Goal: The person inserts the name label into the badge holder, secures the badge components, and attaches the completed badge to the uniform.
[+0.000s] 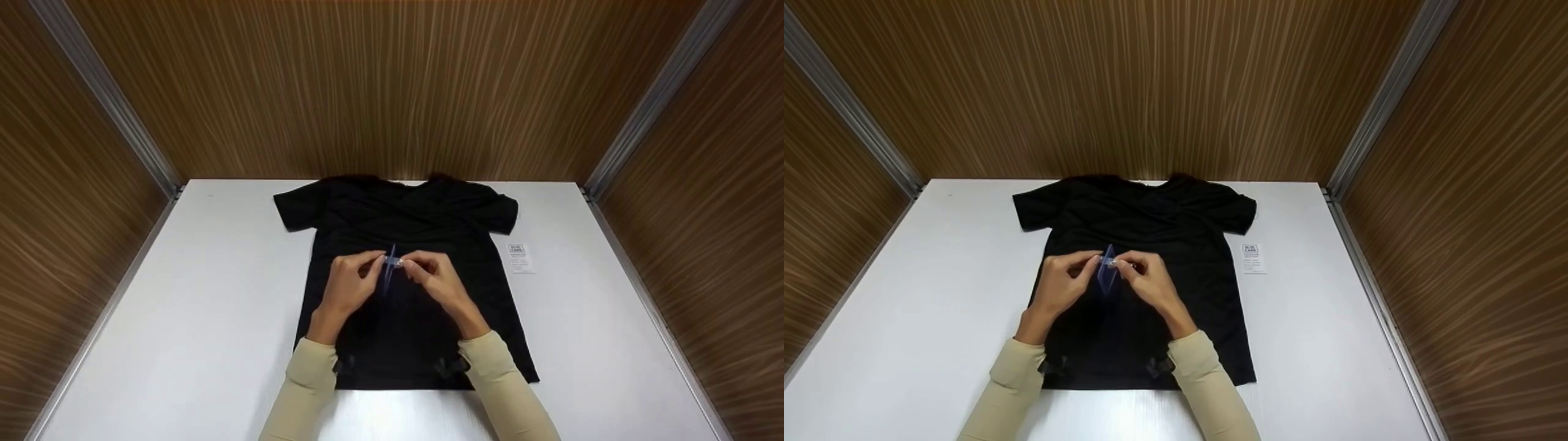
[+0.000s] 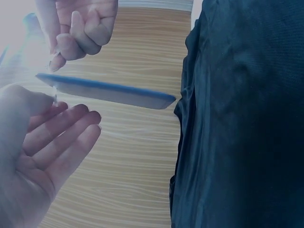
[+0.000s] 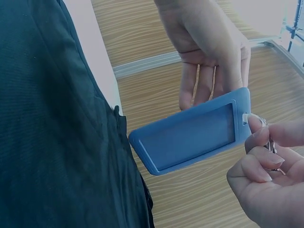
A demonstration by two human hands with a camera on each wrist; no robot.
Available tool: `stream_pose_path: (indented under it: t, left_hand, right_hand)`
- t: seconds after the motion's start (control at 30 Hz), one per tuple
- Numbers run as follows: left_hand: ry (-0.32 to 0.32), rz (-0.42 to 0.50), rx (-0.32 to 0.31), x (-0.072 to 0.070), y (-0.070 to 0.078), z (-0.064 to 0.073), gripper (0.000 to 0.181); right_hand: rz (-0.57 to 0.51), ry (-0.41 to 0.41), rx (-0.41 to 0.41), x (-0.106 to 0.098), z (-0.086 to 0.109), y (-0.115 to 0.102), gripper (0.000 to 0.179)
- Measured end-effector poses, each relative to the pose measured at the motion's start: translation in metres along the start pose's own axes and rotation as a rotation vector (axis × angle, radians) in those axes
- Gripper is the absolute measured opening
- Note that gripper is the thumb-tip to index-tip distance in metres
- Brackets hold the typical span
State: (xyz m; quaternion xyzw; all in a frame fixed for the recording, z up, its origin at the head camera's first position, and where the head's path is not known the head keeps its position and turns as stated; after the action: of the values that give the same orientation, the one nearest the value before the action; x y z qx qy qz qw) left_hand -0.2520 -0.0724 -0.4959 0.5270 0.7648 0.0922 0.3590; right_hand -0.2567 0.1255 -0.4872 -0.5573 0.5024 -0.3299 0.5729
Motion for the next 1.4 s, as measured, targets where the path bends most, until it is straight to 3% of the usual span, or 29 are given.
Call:
stream_pose_path:
  t: [0.2, 0.5, 0.77, 1.03, 1.4]
  left_hand:
    - [0.001, 0.01, 0.005, -0.001, 0.0, 0.0, 0.021]
    - [-0.042, 0.114, 0.007, -0.005, 0.0, 0.0, 0.029]
    - [-0.222, 0.243, -0.096, -0.007, -0.012, 0.004, 0.058]
    - [-0.394, 0.322, -0.118, -0.005, -0.02, 0.009, 0.085]
    - [-0.463, 0.336, -0.103, -0.003, -0.021, 0.011, 0.087]
  right_hand:
    - [-0.005, 0.009, 0.021, 0.0, -0.001, 0.0, 0.021]
    - [0.001, 0.02, 0.053, -0.002, -0.002, -0.001, 0.022]
    - [0.0, 0.014, 0.05, -0.004, -0.001, -0.002, 0.022]
    - [-0.012, -0.022, 0.019, -0.005, 0.0, -0.003, 0.02]
    - [-0.015, -0.064, 0.023, -0.004, 0.002, -0.008, 0.022]
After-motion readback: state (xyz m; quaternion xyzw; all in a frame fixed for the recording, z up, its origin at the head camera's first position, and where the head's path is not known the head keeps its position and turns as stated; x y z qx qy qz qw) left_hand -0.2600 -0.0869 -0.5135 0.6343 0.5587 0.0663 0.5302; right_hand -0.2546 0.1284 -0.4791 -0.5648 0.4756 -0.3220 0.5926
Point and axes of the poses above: each hand's wrist, its own z-axis away from the middle knuckle, its own x-axis out of the palm, y = z × x, the point moved 2 cm from there along -z, towards the middle knuckle, and after that the axes turned 10 degrees about x, right-handed, at the moved point
